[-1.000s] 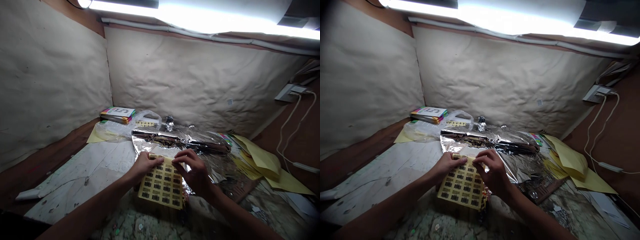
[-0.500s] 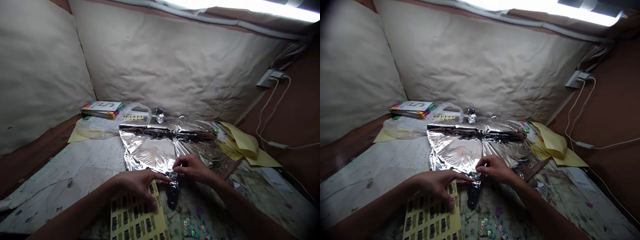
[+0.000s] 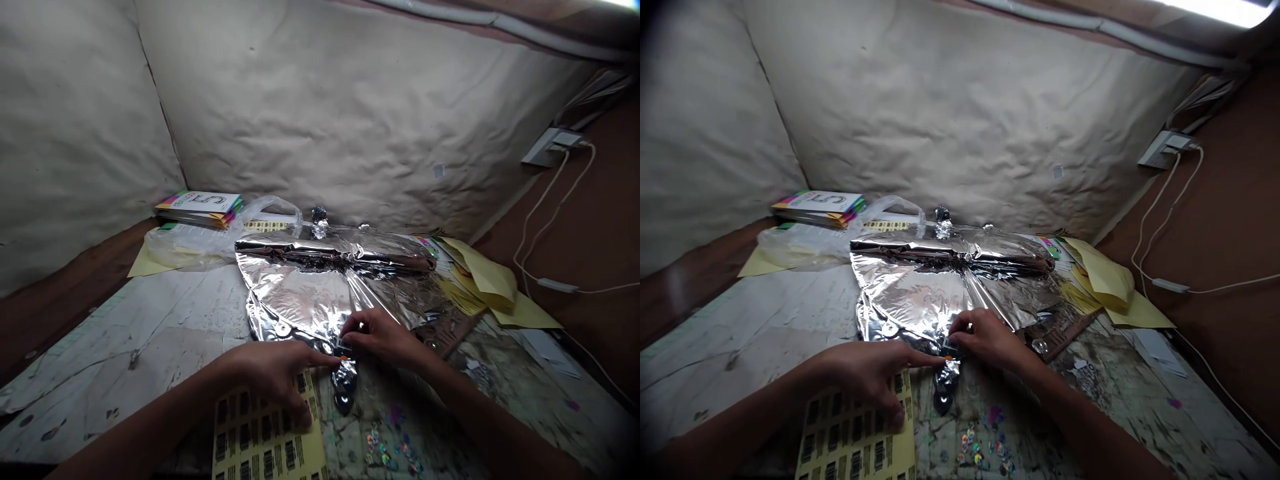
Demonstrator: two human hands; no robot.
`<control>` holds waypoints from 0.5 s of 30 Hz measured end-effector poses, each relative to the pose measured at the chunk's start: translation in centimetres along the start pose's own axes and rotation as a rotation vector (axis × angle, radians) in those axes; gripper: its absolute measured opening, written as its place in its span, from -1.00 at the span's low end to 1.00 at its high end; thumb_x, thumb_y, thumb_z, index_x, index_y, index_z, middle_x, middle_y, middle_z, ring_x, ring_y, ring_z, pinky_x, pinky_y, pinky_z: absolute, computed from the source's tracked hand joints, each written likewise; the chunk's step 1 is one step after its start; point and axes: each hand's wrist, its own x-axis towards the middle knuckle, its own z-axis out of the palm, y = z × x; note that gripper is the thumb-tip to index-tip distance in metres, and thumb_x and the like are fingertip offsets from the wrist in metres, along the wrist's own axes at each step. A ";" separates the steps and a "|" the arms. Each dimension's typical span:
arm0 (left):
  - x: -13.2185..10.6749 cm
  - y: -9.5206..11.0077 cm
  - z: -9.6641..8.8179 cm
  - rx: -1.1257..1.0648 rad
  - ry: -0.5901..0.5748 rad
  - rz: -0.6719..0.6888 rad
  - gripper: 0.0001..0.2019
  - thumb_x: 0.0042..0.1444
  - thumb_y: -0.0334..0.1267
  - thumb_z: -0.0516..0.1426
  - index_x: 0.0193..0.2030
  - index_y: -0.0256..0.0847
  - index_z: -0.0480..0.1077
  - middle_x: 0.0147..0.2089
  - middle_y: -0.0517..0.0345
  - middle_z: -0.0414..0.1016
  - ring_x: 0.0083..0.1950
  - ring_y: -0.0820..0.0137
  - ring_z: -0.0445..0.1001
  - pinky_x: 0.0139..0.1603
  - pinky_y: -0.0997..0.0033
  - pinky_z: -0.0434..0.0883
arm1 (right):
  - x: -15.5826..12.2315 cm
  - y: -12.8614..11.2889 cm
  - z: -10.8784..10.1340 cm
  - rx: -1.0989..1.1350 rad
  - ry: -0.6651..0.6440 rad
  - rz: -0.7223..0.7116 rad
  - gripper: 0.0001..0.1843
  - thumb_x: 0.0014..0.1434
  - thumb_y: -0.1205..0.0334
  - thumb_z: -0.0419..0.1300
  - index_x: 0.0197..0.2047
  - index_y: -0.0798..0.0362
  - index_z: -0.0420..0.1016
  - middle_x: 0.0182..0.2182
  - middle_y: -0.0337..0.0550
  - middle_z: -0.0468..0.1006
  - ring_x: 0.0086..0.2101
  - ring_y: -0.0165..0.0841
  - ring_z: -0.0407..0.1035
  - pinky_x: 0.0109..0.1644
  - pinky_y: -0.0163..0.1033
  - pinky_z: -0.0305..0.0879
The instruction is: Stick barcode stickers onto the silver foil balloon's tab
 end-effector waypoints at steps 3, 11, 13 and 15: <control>0.1 -0.2 0.1 -0.006 -0.011 0.007 -0.07 -0.18 -0.12 0.36 0.35 0.12 0.06 0.09 0.15 0.50 0.01 0.13 0.50 0.02 0.22 0.40 | -0.5 -0.3 0.5 -0.219 0.123 -0.014 -0.79 0.11 0.23 0.26 -0.15 -0.01 0.55 -0.31 -0.20 0.59 -0.34 -0.31 0.44 -0.26 -0.27 0.29; 0.0 -0.7 0.1 0.001 -0.012 0.032 -0.02 -0.22 -0.10 0.39 0.36 0.15 0.04 0.25 0.13 0.35 0.16 0.11 0.40 0.13 0.17 0.33 | -3.3 -0.4 -1.4 -0.528 0.020 -0.390 -0.77 0.23 0.26 0.20 -0.03 -0.10 0.47 -0.03 -0.14 0.48 -0.07 -0.29 0.37 -0.04 -0.21 0.32; -0.1 -0.7 0.0 0.006 -0.019 0.041 -0.01 -0.22 -0.08 0.39 0.36 0.14 0.04 0.27 0.12 0.33 0.19 0.09 0.36 0.16 0.15 0.31 | -3.5 0.2 -1.3 -0.556 0.047 -0.515 -0.74 0.27 0.28 0.16 0.03 -0.08 0.44 -0.04 -0.13 0.50 -0.07 -0.31 0.36 -0.03 -0.20 0.31; -0.2 -0.8 -0.2 0.001 -0.033 0.053 -0.01 -0.22 -0.08 0.39 0.37 0.13 0.02 0.27 0.11 0.32 0.21 0.09 0.35 0.18 0.13 0.29 | -3.4 1.0 -1.0 -0.624 0.118 -0.617 -0.75 0.31 0.32 0.09 0.03 -0.02 0.44 -0.11 -0.10 0.54 -0.14 -0.31 0.38 -0.08 -0.19 0.32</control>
